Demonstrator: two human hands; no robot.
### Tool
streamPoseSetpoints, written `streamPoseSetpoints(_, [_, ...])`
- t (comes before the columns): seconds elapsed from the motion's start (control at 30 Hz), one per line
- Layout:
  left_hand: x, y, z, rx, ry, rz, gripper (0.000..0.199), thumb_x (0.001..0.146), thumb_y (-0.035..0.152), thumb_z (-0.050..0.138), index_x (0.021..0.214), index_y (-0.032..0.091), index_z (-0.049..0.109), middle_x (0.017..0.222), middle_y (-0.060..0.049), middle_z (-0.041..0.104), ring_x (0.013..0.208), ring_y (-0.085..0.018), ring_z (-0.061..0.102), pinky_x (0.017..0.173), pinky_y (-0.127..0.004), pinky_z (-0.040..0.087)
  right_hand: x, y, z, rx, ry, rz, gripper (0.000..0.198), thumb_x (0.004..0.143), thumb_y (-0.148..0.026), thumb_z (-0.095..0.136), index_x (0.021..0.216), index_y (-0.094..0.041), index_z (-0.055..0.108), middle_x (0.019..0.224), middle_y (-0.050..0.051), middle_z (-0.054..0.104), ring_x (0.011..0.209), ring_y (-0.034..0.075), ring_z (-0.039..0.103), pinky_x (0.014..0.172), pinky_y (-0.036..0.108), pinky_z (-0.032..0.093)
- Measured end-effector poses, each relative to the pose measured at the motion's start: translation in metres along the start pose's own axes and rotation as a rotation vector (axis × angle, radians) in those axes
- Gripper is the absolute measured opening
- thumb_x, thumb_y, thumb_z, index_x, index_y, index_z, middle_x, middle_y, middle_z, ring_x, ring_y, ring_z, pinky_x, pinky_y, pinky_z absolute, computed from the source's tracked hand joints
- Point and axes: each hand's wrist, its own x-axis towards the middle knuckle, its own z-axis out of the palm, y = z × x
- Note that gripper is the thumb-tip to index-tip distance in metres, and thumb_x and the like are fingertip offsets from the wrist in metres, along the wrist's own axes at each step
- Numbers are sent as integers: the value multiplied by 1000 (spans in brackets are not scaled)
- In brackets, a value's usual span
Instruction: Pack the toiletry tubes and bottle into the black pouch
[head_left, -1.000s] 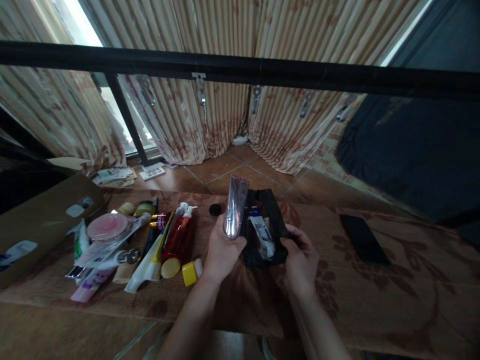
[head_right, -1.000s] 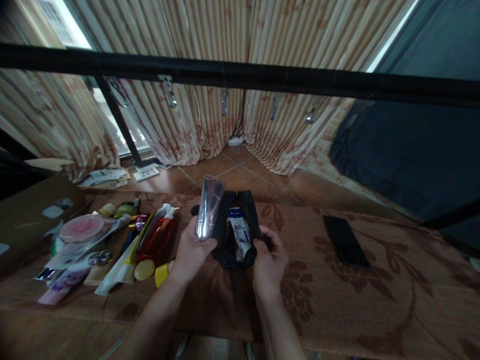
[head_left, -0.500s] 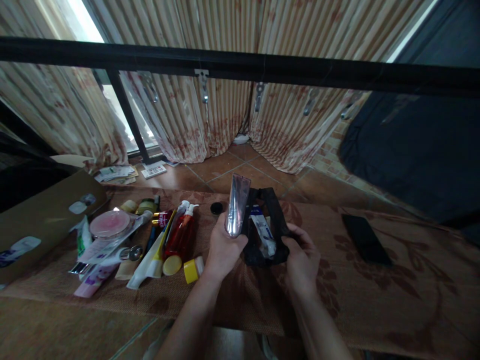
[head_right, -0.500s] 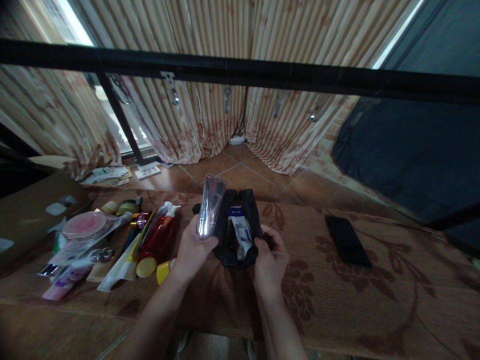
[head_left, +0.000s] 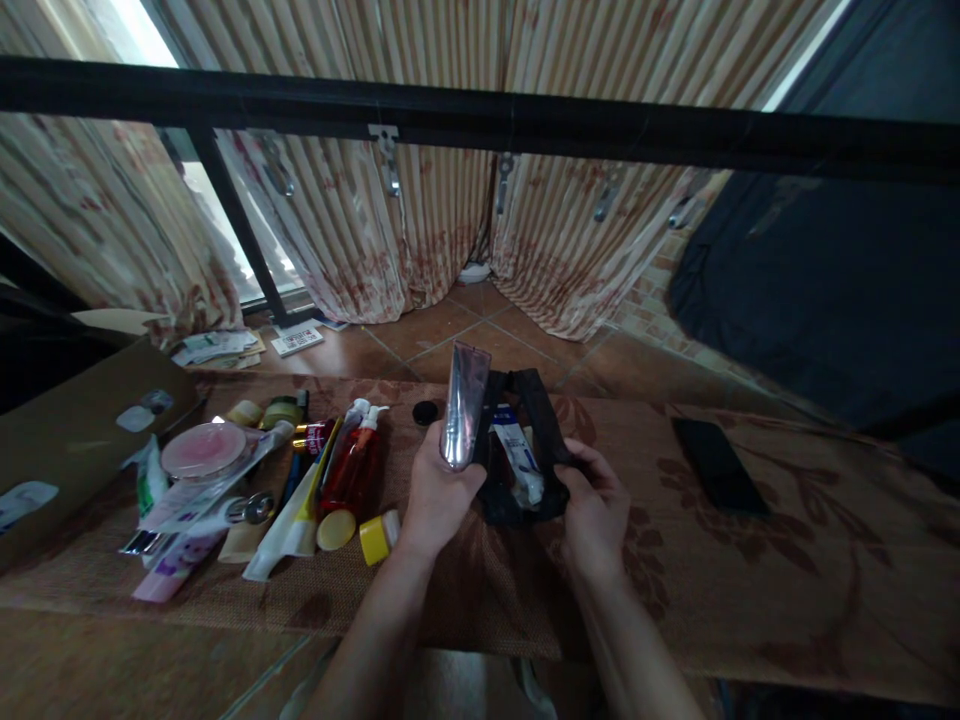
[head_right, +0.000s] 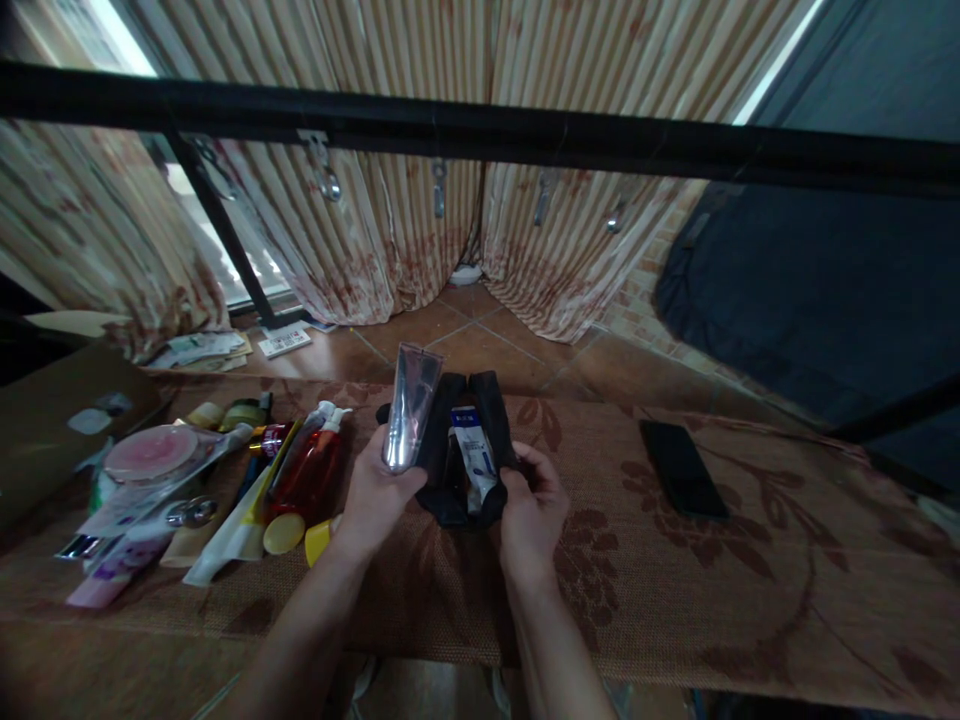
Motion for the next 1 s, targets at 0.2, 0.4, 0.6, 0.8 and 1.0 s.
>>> streamPoseSetpoints(0.2, [0,1,0,-4,1,4,31,57,6,58,86,17,57,68,6,53,59,-11,44,55,-21,33,0,0,-1,-3,-2,2,26,60,-20,62,84,-18,70,79,0,69,70,15,60,65,27,46])
streamPoseSetpoints(0.4, [1,-3,0,0,-16,11,31,58,5,56,86,17,55,68,6,51,59,-10,44,54,-21,33,0,0,-1,-8,1,2,26,60,-21,62,85,-18,70,81,1,69,72,16,61,65,27,46])
streamPoseSetpoints(0.6, [0,-6,0,-15,-22,2,31,59,5,57,87,17,54,66,7,48,58,-10,41,53,-21,32,-1,-1,0,-18,0,-3,25,60,-21,62,84,-18,69,80,1,69,72,16,61,67,28,46])
streamPoseSetpoints(0.8, [1,-5,0,1,-16,0,30,58,5,57,86,17,55,67,6,50,59,-10,43,54,-21,33,0,1,-1,-15,5,1,25,61,-22,62,85,-17,69,80,2,69,72,16,61,66,27,46])
streamPoseSetpoints(1.0, [0,-5,0,-10,-24,12,31,59,5,57,87,17,55,68,6,51,60,-10,44,55,-21,34,0,2,-1,-6,-5,-6,26,60,-22,63,85,-18,69,80,2,69,70,16,61,63,27,47])
